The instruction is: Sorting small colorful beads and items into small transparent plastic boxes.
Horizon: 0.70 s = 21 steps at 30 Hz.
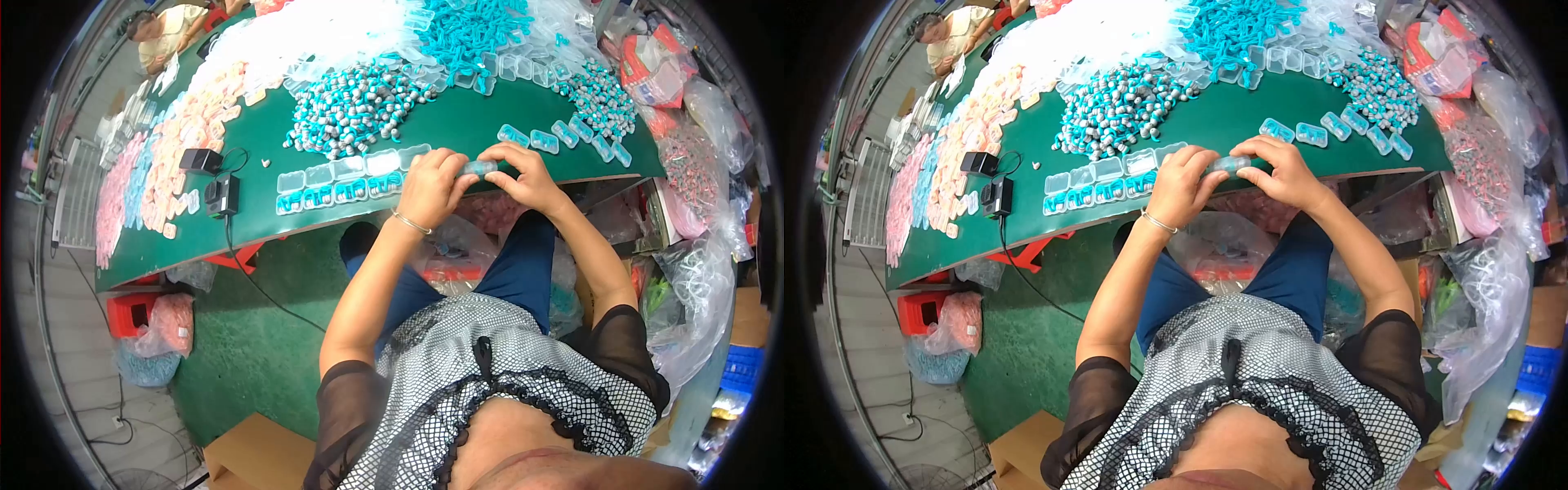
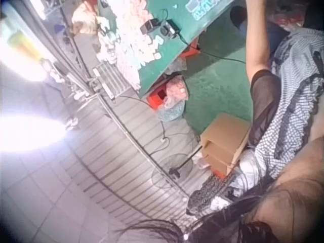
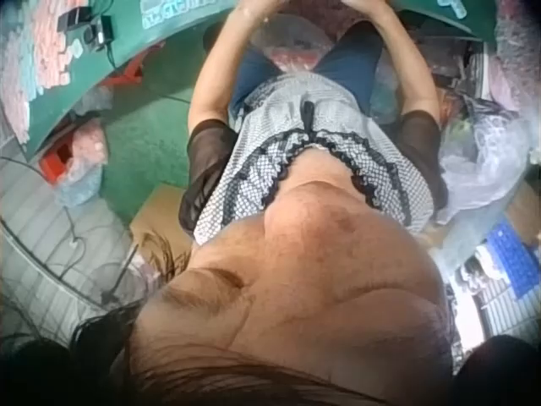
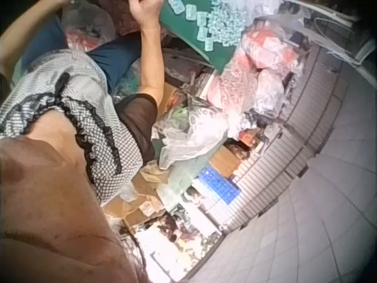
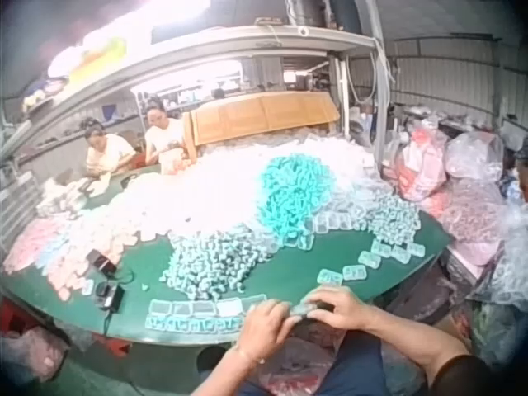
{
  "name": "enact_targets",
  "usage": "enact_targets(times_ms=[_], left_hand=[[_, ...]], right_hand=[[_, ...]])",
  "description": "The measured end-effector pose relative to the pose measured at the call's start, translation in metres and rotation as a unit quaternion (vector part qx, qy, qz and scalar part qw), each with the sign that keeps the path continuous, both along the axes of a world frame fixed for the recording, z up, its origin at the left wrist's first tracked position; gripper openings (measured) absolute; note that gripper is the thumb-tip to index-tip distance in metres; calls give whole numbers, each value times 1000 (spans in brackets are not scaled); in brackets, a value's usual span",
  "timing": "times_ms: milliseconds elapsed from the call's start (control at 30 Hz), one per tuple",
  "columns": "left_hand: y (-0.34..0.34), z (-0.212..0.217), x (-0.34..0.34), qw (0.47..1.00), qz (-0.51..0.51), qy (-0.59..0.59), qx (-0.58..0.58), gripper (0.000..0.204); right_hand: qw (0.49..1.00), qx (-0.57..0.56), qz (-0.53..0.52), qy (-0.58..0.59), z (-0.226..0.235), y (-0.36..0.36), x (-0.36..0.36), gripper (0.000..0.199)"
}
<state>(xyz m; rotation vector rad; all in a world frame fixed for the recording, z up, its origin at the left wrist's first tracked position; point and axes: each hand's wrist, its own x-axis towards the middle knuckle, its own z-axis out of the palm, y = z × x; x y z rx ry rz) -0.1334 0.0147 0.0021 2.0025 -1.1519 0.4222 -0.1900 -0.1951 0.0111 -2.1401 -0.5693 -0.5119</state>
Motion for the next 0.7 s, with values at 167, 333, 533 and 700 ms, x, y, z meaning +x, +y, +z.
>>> enact_targets(times_ms=[167,333,533,700], left_hand=[[3,10,-6,996,-34,56,-61,24],[0,5,-2,999,32,0,-8,29],[13,0,-1,993,119,5,-1,39],[39,-2,-3,983,153,-32,98,42]], right_hand=[[1000,16,-8,0,17,10,-11,23],[1000,-16,8,-10,6,2,6,24],[998,-5,-49,-41,-19,-7,9,27],[967,-188,-122,-124,-16,-15,13,31]])
